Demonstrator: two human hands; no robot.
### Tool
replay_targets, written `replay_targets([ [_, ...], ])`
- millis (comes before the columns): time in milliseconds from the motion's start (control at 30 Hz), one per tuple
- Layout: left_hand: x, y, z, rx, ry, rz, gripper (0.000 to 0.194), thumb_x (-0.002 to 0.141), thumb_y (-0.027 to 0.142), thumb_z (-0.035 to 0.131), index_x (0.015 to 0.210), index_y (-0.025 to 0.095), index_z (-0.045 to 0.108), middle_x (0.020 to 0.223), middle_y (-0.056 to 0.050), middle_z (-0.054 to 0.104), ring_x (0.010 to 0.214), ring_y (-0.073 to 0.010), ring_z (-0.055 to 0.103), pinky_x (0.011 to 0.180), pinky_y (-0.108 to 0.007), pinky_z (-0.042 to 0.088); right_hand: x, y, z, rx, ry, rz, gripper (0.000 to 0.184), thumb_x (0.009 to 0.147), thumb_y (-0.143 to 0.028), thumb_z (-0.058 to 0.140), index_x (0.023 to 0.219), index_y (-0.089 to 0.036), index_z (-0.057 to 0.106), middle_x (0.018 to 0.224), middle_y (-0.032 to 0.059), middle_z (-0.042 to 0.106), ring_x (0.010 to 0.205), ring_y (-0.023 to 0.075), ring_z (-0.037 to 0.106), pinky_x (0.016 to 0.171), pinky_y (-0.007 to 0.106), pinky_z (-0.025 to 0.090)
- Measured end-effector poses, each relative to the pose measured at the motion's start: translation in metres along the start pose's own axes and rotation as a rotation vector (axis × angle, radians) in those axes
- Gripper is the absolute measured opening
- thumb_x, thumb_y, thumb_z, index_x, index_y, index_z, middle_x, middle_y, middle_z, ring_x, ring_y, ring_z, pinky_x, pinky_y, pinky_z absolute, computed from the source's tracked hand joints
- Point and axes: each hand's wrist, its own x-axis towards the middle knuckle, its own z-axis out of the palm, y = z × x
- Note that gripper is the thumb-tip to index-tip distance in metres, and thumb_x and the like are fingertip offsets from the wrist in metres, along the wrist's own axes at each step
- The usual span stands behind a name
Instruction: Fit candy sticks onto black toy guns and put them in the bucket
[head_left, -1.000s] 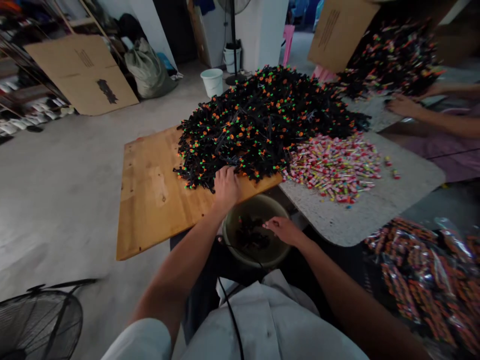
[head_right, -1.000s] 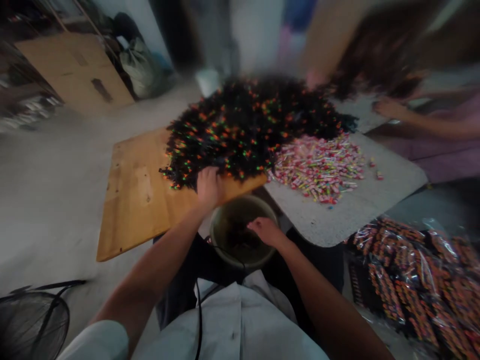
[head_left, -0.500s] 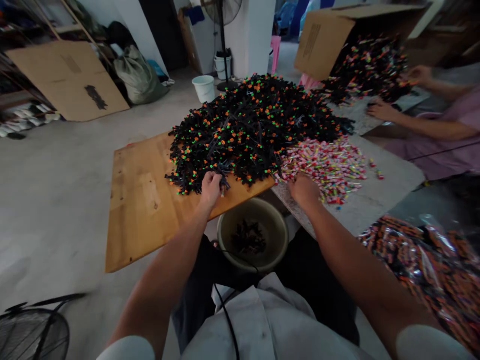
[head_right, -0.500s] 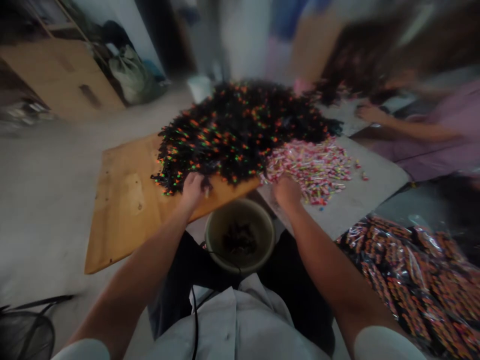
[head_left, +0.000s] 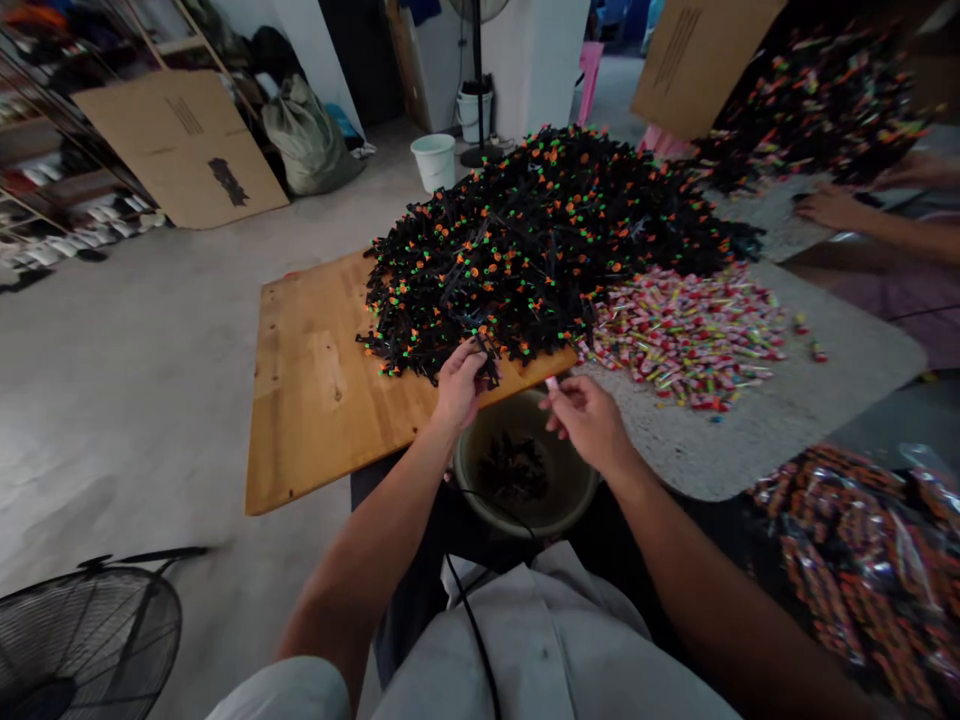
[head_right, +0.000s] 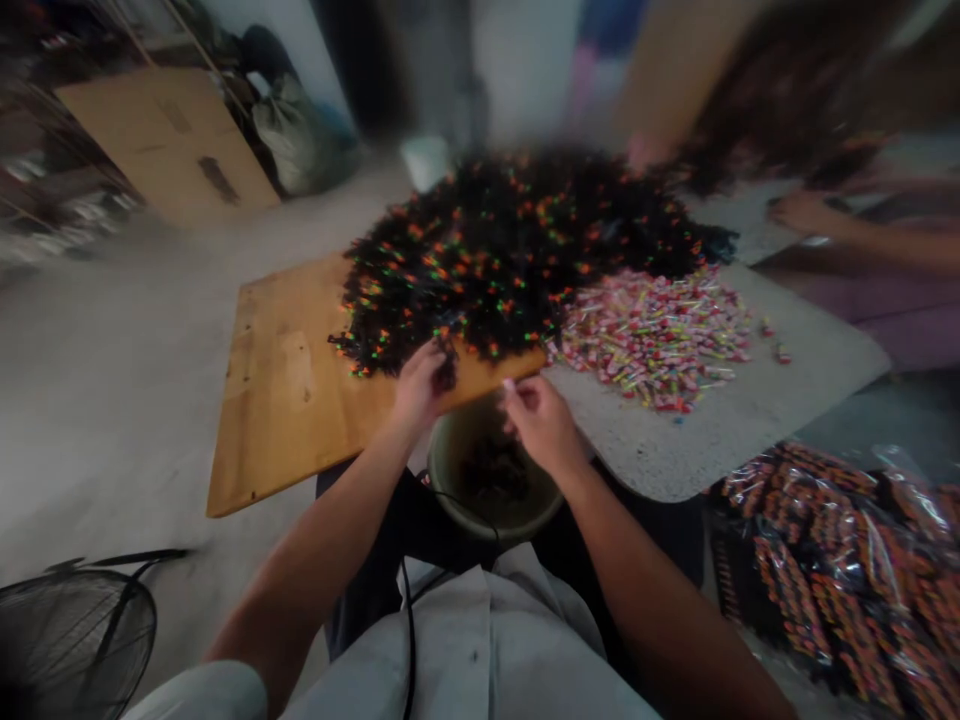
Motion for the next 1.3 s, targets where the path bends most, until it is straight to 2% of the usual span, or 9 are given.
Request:
replay_targets([
  [67, -0.006, -0.001, 0.005, 0.004, -0.03, 0.01, 0.029, 0.079, 0.033, 0.078, 0.101, 0.021, 0.064, 0.081, 0.001, 0.07, 0.067, -0.0138, 0.068, 0.063, -0.026, 0.056, -0.009, -0.002, 0.015, 0.198, -0.104, 0.014, 0.046, 0.09, -0.069, 0.067, 0.098, -0.024, 0.059, 0.086, 0.0047, 0.077, 0.053, 0.0153, 0.063, 0.047, 0.027, 0.048],
  [133, -0.011, -0.001, 0.008, -0.011, -0.044, 0.012, 0.031, 0.08, 0.035, 0.081, 0.098, 0.022, 0.06, 0.084, 0.001, 0.071, 0.073, -0.0147, 0.071, 0.069, -0.028, 0.06, -0.012, -0.002, 0.023, 0.291, -0.139, 0.022, 0.047, 0.087, -0.068, 0.072, 0.1, -0.024, 0.06, 0.084, 0.0022, 0.076, 0.054, 0.0138, 0.062, 0.048, 0.026, 0.048],
  [333, -0.019, -0.003, 0.013, -0.014, -0.04, 0.002, 0.034, 0.084, 0.037, 0.081, 0.101, 0.022, 0.055, 0.09, 0.001, 0.069, 0.082, -0.0172, 0.074, 0.077, -0.035, 0.064, -0.007, -0.003, 0.026, 0.467, -0.088, 0.036, 0.046, 0.084, -0.063, 0.078, 0.102, -0.024, 0.062, 0.077, -0.0013, 0.072, 0.051, 0.0119, 0.058, 0.045, 0.025, 0.045],
  [467, -0.02, -0.005, 0.014, 0.004, -0.025, 0.009, 0.033, 0.085, 0.036, 0.08, 0.103, 0.023, 0.055, 0.089, 0.001, 0.068, 0.085, -0.0186, 0.074, 0.08, -0.037, 0.065, -0.006, -0.01, 0.02, 0.478, -0.048, 0.006, 0.044, 0.084, -0.06, 0.079, 0.101, -0.023, 0.063, 0.076, -0.0014, 0.071, 0.05, 0.0112, 0.057, 0.046, 0.025, 0.045],
  [567, -0.022, -0.006, 0.015, 0.003, -0.026, 0.018, 0.034, 0.085, 0.037, 0.08, 0.104, 0.023, 0.055, 0.09, 0.0, 0.068, 0.083, -0.0186, 0.074, 0.077, -0.037, 0.065, -0.009, -0.01, 0.018, 0.459, -0.063, -0.003, 0.043, 0.083, -0.059, 0.08, 0.1, -0.022, 0.065, 0.074, -0.0012, 0.071, 0.052, 0.0116, 0.059, 0.047, 0.025, 0.046],
  [733, -0.027, -0.005, 0.019, -0.008, -0.036, 0.031, 0.04, 0.085, 0.042, 0.081, 0.107, 0.023, 0.053, 0.093, 0.0, 0.071, 0.084, -0.0187, 0.076, 0.074, -0.032, 0.063, -0.013, 0.001, 0.018, 0.451, -0.11, 0.006, 0.041, 0.083, -0.056, 0.082, 0.098, -0.021, 0.068, 0.072, -0.0009, 0.072, 0.052, 0.0122, 0.06, 0.049, 0.025, 0.048],
  [867, -0.03, -0.007, 0.022, -0.005, -0.05, 0.045, 0.044, 0.083, 0.044, 0.082, 0.106, 0.023, 0.051, 0.091, 0.001, 0.07, 0.081, -0.0171, 0.075, 0.068, -0.027, 0.06, -0.013, 0.006, 0.02, 0.477, -0.098, 0.014, 0.038, 0.083, -0.053, 0.083, 0.097, -0.021, 0.07, 0.072, -0.0004, 0.073, 0.053, 0.0132, 0.063, 0.05, 0.026, 0.051],
  [1133, -0.033, -0.008, 0.025, -0.048, 0.031, 0.063, 0.042, 0.082, 0.042, 0.083, 0.102, 0.023, 0.052, 0.091, 0.003, 0.068, 0.075, -0.0131, 0.071, 0.068, -0.026, 0.06, -0.015, 0.006, 0.027, 0.614, -0.017, 0.037, 0.038, 0.08, -0.051, 0.086, 0.099, -0.021, 0.072, 0.077, 0.0003, 0.076, 0.059, 0.0146, 0.068, 0.057, 0.029, 0.058],
  [1300, -0.036, -0.011, 0.026, -0.087, 0.071, 0.065, 0.038, 0.083, 0.04, 0.08, 0.1, 0.023, 0.05, 0.086, 0.003, 0.065, 0.078, -0.0148, 0.073, 0.074, -0.03, 0.062, -0.013, 0.006, 0.025, 0.601, 0.007, 0.01, 0.038, 0.079, -0.05, 0.087, 0.098, -0.021, 0.072, 0.075, -0.0001, 0.075, 0.058, 0.0142, 0.068, 0.056, 0.028, 0.058],
])
